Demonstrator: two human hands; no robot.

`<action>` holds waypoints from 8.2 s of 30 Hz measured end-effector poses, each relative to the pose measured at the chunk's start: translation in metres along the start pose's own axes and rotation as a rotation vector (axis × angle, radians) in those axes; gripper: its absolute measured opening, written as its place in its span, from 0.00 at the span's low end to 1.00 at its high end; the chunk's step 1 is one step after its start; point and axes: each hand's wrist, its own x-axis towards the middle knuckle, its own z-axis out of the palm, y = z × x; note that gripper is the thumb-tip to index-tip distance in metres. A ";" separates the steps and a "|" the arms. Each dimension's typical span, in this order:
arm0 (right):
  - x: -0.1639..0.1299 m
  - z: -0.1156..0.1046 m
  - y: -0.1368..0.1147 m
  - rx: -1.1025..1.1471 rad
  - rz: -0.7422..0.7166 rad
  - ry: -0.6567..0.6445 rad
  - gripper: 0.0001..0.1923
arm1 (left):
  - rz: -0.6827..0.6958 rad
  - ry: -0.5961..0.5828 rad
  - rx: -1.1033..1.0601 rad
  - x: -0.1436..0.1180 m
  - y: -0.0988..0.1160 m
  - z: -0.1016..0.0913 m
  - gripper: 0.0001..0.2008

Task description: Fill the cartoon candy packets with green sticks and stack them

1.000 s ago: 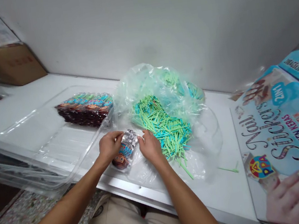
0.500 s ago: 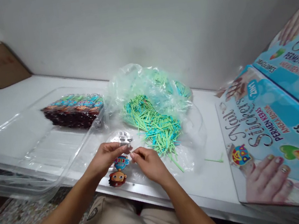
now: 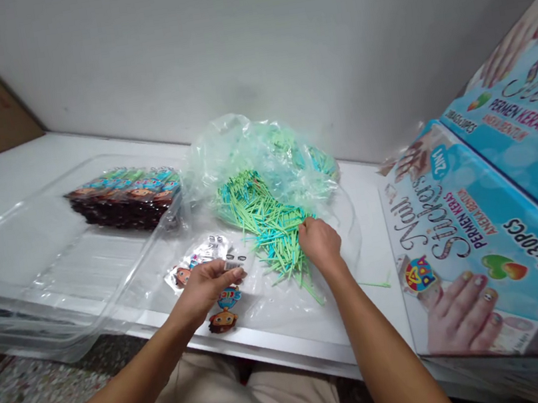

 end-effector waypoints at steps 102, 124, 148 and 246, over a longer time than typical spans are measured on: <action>-0.116 0.019 -0.020 1.540 -0.206 -0.293 0.16 | 0.078 -0.205 -0.401 0.004 0.008 0.067 0.10; -0.131 0.026 -0.021 1.580 -0.155 -0.371 0.16 | 0.050 -0.160 -0.284 -0.007 0.014 0.058 0.08; -0.134 0.025 -0.020 1.610 -0.155 -0.450 0.17 | 0.067 -0.212 -0.218 -0.008 0.017 0.058 0.07; -0.122 0.010 0.001 0.914 -0.423 -0.085 0.10 | 0.909 -0.187 0.618 -0.019 0.032 0.056 0.05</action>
